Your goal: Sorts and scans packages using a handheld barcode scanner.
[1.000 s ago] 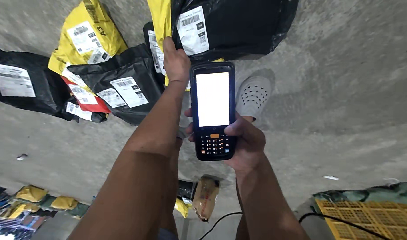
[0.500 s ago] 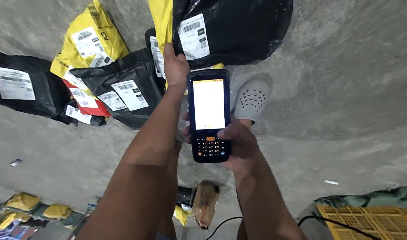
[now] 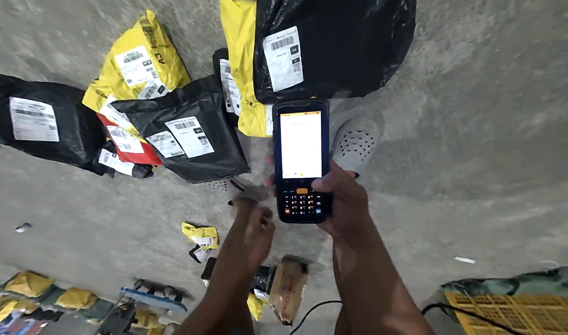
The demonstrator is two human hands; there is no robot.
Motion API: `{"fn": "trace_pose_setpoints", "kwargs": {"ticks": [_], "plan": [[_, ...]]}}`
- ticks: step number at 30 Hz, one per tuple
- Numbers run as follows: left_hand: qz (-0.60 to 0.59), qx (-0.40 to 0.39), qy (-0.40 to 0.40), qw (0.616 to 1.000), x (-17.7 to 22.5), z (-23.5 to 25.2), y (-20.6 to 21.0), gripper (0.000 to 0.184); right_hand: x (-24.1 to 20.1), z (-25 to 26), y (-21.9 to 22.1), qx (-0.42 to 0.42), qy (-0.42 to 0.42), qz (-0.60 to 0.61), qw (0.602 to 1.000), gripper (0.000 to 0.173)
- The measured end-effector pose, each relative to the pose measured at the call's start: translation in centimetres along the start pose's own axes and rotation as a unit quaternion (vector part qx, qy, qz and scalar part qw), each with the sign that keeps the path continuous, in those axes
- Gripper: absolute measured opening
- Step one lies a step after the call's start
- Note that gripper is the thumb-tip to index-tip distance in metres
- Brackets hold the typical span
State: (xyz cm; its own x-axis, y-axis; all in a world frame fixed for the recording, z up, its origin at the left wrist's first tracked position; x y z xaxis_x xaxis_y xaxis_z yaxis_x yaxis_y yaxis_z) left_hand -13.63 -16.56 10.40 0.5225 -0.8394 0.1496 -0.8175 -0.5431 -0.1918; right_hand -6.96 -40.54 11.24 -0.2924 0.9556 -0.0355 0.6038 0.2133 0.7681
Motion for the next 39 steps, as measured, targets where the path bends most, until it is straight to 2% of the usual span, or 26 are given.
{"fn": "trace_pose_setpoints", "kwargs": {"ticks": [3, 5, 7, 10, 13, 16, 23, 29, 35, 39], "plan": [[-0.031, -0.135, -0.09, 0.986, -2.9, -3.6, 4.3, 0.03, 0.2, 0.2, 0.1, 0.008, 0.007, -0.008, 1.0, 0.065], [-0.002, -0.213, -0.084, 0.973, -4.5, -3.1, 6.7, 0.029, 0.4, 0.5, 0.2, 0.01, 0.015, -0.008, 1.0, 0.069], [0.012, -0.246, -0.054, 0.968, -3.8, -1.7, 8.0, 0.03, 0.8, 0.7, 0.1, 0.007, 0.019, -0.01, 1.0, 0.072], [-0.018, -0.21, -0.04, 0.977, -1.1, 0.3, 8.3, 0.03, 1.3, 0.9, 0.2, 0.019, 0.018, -0.038, 0.999, 0.069], [-0.047, -0.191, -0.039, 0.98, -0.1, 0.6, 7.7, 0.029, 2.1, 0.9, 0.2, 0.04, 0.02, -0.079, 0.996, 0.066], [-0.057, -0.187, -0.033, 0.98, -0.4, 0.6, 7.1, 0.028, 2.6, 1.1, 0.5, 0.052, 0.019, -0.107, 0.993, 0.068], [-0.073, -0.182, -0.02, 0.98, -1.3, 0.8, 6.4, 0.027, 2.9, 1.9, 1.8, 0.079, -0.027, -0.19, 0.978, 0.06], [-0.09, -0.188, -0.015, 0.978, -1.6, 0.6, 6.4, 0.027, 3.6, 2.1, 1.3, 0.109, -0.023, -0.174, 0.978, 0.051], [-0.088, -0.185, -0.013, 0.979, -1.5, 0.6, 6.3, 0.028, 3.8, 2.0, 1.1, 0.085, -0.019, -0.155, 0.984, 0.053], [-0.087, -0.187, -0.012, 0.978, -1.1, 0.6, 6.4, 0.027, 3.6, 2.0, 1.3, 0.106, -0.017, -0.186, 0.977, 0.056]]}}
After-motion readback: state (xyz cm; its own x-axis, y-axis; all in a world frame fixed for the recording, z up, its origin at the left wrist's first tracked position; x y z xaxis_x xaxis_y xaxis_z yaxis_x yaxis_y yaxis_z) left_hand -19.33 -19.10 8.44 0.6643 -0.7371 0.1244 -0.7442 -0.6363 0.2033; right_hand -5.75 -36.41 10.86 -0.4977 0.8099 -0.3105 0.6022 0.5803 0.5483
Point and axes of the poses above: each hand's wrist, its own z-axis towards the middle knuckle, its own y-axis out of the palm, x = y × z, the point moved 2 cm from there along z, towards the middle knuckle
